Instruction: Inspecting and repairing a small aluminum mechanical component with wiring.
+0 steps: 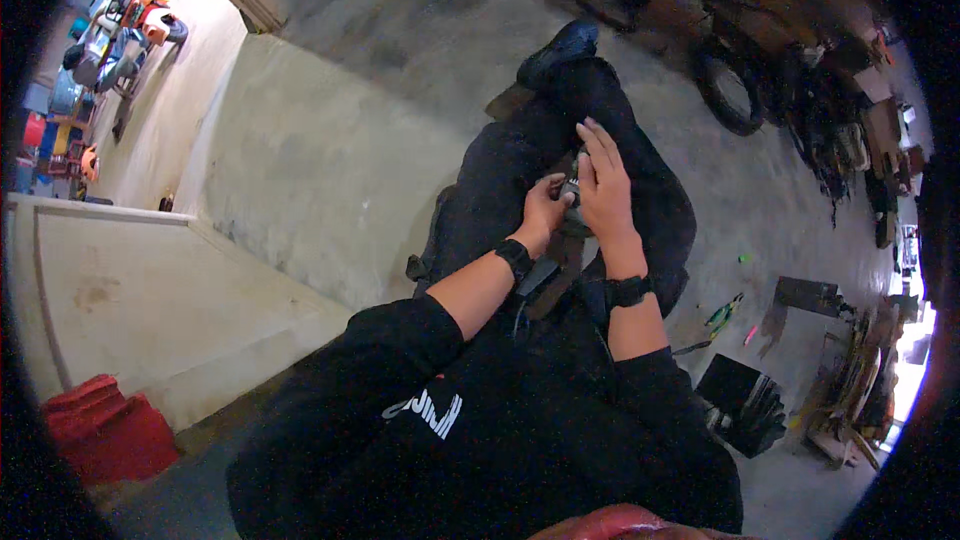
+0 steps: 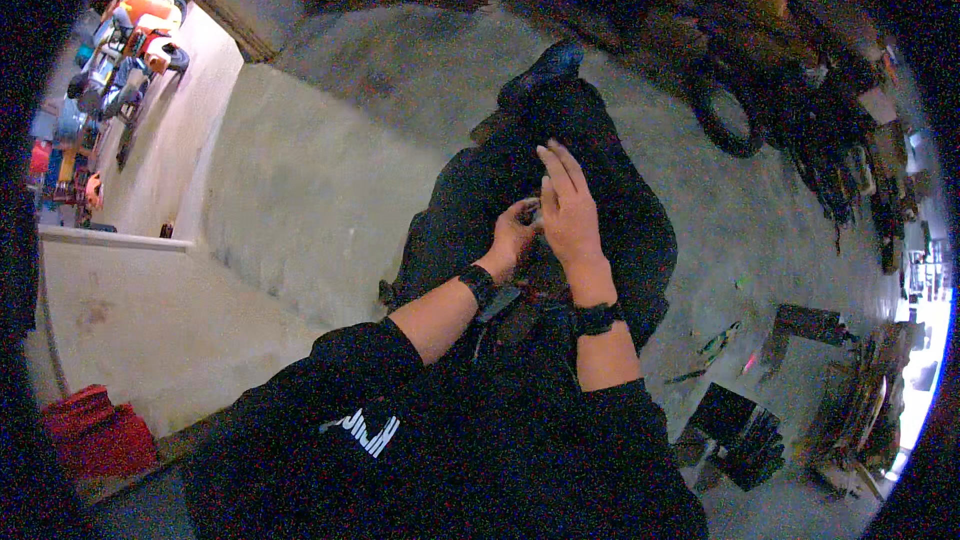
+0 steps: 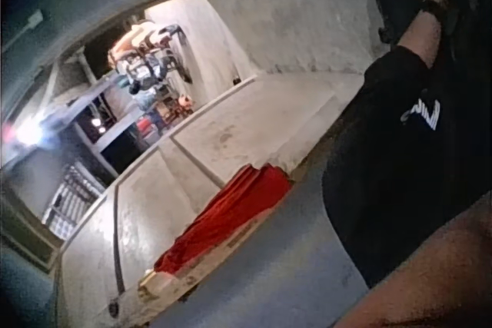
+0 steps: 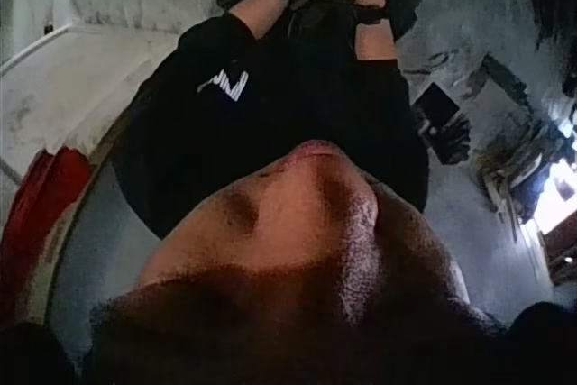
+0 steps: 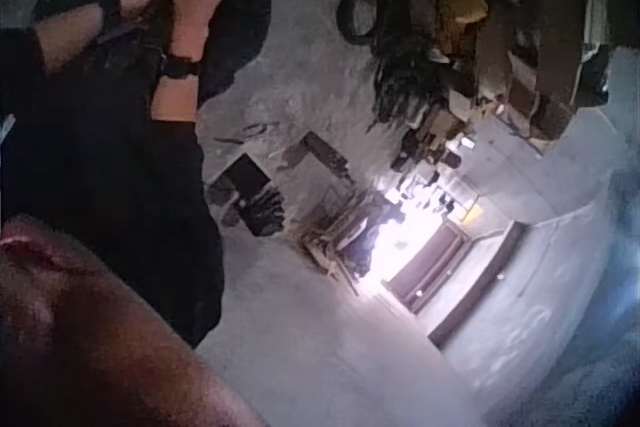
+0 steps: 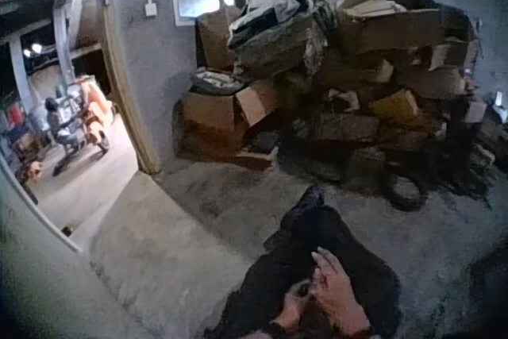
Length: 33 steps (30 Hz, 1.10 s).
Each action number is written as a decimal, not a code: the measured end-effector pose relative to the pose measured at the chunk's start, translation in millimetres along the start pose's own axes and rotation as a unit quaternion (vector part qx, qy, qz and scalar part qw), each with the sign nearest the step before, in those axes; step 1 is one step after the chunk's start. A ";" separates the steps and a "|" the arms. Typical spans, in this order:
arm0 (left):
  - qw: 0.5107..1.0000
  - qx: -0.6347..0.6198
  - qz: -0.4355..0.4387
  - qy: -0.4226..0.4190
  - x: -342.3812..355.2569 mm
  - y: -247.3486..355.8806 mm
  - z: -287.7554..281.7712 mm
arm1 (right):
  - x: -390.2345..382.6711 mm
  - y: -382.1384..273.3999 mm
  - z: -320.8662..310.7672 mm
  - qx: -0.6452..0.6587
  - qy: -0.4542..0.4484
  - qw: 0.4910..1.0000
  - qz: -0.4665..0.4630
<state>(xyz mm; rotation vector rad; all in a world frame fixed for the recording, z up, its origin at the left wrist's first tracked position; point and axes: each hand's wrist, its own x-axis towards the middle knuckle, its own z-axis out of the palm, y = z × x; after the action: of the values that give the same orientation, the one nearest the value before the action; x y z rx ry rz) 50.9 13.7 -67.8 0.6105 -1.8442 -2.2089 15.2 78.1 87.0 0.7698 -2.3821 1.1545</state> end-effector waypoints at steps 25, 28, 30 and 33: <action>0.998 0.063 -0.024 -0.011 1.2 12.1 -7.0 | 5.4 1.1 2.3 -0.134 0.028 0.989 0.054; 0.998 0.044 -0.043 -0.018 -5.7 24.6 -1.6 | 2.5 5.4 -0.3 -0.030 -0.009 0.999 0.034; 0.997 0.053 -0.045 -0.022 -7.4 29.9 -3.0 | 1.6 -1.5 -5.7 -0.033 -0.066 0.996 0.056; 0.995 0.100 -0.027 -0.015 -4.9 32.5 -5.3 | 3.9 -1.6 -4.5 -0.064 -0.084 0.992 0.072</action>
<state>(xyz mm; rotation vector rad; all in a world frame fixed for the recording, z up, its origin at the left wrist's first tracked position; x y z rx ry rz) 54.0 4.4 -35.9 0.6742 -2.1051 -2.0926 13.6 79.7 92.7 0.6880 -2.6607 1.0142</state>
